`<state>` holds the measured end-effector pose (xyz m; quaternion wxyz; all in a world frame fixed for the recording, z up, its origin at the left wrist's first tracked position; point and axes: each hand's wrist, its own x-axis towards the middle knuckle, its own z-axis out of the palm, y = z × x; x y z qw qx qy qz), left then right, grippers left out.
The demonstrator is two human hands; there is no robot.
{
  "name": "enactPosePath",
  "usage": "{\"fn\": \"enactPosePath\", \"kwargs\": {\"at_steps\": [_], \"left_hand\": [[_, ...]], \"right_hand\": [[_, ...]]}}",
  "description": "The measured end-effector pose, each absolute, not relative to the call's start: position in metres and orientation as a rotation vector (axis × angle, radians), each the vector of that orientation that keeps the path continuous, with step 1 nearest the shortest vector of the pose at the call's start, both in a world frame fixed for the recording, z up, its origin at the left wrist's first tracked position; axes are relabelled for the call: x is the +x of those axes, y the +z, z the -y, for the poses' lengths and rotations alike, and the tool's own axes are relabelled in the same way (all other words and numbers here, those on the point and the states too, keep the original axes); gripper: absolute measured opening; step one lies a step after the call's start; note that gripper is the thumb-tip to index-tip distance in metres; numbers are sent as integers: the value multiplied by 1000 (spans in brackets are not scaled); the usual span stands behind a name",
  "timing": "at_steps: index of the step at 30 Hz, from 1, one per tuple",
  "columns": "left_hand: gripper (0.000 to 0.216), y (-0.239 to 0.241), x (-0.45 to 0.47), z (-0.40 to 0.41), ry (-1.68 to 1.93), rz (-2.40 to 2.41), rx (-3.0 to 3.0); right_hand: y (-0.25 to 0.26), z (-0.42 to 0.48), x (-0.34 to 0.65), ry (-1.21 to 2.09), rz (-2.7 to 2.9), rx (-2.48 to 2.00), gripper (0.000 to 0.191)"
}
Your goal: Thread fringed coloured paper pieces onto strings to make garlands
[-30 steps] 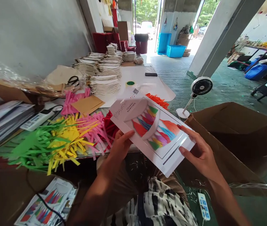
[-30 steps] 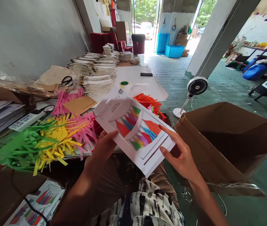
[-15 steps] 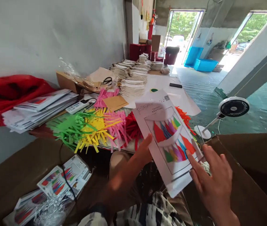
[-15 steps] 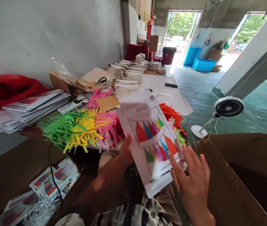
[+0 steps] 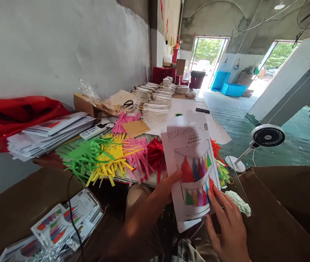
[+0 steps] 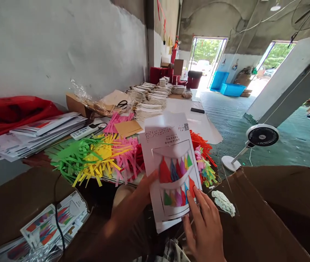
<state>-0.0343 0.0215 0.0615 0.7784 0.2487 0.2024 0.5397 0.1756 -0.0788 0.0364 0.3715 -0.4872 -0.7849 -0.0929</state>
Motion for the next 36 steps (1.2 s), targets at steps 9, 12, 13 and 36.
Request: {"fn": "enactPosePath", "kwargs": {"at_steps": [9,12,13,36], "left_hand": [[73,99,-27,15,1142,-542,1432],[86,109,-32,30,1060,-476,1782],[74,111,-35,31,1056,-502,1826],[49,105,-20,-34,628,-731,1240]], "right_hand": [[69,94,153,585,1738,-1277,96],[71,100,147,823,1466,-1363,92],[71,100,148,888,1343,-1396,82],[129,62,211,-194,1833,-1493,39]]}}
